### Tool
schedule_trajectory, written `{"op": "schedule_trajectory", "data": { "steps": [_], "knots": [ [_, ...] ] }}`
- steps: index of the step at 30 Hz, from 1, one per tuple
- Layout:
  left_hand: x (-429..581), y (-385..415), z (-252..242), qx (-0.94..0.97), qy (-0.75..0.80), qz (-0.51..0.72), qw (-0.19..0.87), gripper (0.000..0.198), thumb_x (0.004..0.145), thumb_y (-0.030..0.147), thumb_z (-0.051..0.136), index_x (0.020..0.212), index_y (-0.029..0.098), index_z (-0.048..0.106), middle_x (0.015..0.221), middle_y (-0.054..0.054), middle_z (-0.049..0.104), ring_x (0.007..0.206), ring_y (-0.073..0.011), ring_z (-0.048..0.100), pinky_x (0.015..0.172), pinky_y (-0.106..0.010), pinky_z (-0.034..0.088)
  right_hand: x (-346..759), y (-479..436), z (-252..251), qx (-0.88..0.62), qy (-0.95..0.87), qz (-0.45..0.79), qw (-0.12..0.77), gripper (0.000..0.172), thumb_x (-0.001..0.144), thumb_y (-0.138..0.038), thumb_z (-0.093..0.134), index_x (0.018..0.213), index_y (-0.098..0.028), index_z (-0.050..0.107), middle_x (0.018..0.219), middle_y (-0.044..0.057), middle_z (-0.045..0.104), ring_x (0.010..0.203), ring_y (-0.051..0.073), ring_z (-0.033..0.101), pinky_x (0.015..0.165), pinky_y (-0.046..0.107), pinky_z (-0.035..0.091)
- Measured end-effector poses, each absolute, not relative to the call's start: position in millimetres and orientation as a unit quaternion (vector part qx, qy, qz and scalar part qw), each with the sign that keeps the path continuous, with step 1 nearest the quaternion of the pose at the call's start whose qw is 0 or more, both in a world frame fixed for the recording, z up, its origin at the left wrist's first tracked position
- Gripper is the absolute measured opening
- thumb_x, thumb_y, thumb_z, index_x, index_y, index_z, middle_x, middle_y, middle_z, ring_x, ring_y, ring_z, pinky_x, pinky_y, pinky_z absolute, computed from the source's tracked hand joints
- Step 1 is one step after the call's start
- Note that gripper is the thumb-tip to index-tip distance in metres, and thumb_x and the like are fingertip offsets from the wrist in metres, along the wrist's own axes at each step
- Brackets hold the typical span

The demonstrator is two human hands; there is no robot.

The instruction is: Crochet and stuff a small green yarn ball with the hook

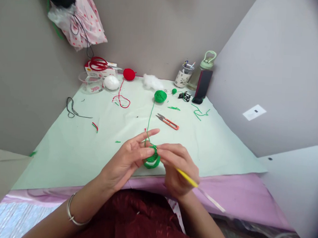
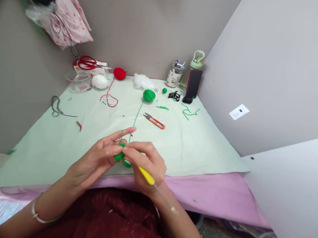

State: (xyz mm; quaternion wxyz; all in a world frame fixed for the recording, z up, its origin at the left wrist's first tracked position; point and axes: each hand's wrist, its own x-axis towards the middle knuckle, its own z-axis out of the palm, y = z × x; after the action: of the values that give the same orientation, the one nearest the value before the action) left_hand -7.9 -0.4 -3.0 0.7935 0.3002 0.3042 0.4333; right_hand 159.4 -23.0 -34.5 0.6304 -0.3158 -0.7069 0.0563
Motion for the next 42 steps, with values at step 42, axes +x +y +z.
{"op": "schedule_trajectory", "data": {
  "steps": [42],
  "knots": [
    [0,-7,-4,0.265,0.286,0.426,0.817,0.047,0.083,0.032,0.087,0.128,0.020,0.081,0.087,-0.002,0.063,0.075,-0.0120,0.050,0.073,-0.026,0.043,160,-22,-35,-0.378,-0.605,0.172,0.680,0.020,0.103,-0.019,0.064,0.108,-0.028,0.081,0.092,0.005,0.077,0.079,0.019,0.073,0.069,0.035,0.062]
  ]
}}
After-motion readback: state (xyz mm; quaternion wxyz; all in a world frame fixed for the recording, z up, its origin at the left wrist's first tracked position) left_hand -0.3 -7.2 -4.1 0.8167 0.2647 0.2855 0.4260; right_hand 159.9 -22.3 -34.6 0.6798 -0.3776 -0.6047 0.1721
